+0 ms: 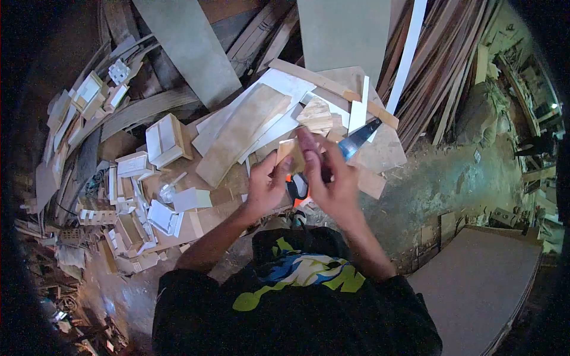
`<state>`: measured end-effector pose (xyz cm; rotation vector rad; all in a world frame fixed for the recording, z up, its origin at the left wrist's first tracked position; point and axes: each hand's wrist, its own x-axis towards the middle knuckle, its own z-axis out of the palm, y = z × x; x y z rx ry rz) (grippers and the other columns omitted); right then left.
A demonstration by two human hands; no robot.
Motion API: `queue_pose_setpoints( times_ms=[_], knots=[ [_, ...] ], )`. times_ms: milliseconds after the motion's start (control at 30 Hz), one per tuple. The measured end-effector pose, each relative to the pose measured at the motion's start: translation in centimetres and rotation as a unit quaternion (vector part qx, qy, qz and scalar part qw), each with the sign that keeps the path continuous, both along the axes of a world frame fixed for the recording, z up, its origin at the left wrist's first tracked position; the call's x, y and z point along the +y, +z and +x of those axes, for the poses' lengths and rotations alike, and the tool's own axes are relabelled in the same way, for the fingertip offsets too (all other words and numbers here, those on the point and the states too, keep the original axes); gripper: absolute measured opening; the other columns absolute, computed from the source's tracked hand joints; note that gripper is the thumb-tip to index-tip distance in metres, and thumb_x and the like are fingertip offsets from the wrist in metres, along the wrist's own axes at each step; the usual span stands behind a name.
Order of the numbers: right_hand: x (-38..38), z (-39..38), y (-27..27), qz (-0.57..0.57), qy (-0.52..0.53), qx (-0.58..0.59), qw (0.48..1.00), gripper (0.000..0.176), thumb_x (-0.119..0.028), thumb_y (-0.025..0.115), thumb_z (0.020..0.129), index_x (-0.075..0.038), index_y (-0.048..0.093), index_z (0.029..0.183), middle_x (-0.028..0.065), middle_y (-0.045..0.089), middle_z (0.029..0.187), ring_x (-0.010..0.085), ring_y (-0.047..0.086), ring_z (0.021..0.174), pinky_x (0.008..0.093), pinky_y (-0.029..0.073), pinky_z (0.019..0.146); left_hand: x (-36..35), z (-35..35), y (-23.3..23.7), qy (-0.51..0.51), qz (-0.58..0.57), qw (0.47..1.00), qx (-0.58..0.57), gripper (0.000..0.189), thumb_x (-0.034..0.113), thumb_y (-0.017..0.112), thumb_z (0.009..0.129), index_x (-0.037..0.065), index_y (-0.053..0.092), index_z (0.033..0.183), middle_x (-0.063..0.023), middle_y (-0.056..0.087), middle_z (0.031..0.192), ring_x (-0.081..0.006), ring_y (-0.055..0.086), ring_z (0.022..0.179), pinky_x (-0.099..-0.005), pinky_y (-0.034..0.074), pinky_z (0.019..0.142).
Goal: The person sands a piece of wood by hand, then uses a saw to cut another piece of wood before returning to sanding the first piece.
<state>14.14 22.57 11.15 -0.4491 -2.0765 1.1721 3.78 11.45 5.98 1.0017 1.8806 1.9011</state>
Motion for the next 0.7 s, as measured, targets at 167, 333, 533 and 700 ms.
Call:
queue_pose_setpoints(
  times_ms=[167,333,533,700],
  knots=[
    [1.1,-1.2,-1.0,0.087,-0.074,-0.001,0.993,0.047,-0.009,0.06,0.09,-0.003,0.05,0.136,0.021,0.069,0.081,0.0316,0.07,0.066,0.0381,0.054,0.057,0.3,1.2,0.0,0.029,-0.022,0.999,0.001,0.013,0.009,0.056,0.098,-0.004,0.061,0.1,-0.0028,0.06,0.074,-0.0046,0.05,0.068,-0.0239,0.042,0.058],
    [0.3,-1.4,-0.5,0.091,-0.01,0.048,0.995,0.047,-0.005,0.058,0.089,-0.003,0.051,0.136,0.0173,0.07,0.106,0.0287,0.071,0.068,0.0352,0.056,0.062,0.0,1.7,0.7,0.062,-0.009,0.993,0.096,0.013,0.005,0.058,0.096,-0.005,0.061,0.103,-0.0136,0.066,0.076,-0.01,0.059,0.068,-0.0282,0.047,0.059],
    [-0.1,-1.1,-0.4,0.032,0.006,0.044,0.998,0.041,-0.005,0.056,0.091,-0.007,0.057,0.131,0.0191,0.07,0.094,0.0238,0.071,0.065,0.0326,0.054,0.059,0.5,1.8,-0.6,0.066,0.072,0.99,0.101,0.014,0.003,0.057,0.096,-0.006,0.061,0.105,-0.0105,0.063,0.075,-0.0097,0.058,0.068,-0.0272,0.046,0.058],
    [-1.1,-2.1,-0.3,0.074,-0.014,0.131,0.989,0.036,-0.006,0.054,0.092,-0.009,0.061,0.128,0.014,0.068,0.076,0.0196,0.07,0.063,0.031,0.053,0.057,0.1,1.7,-1.4,0.034,0.043,0.995,0.079,0.022,0.003,0.052,0.099,-0.007,0.059,0.118,-0.0076,0.066,0.1,-0.0074,0.059,0.087,-0.0218,0.047,0.074]
  ],
)
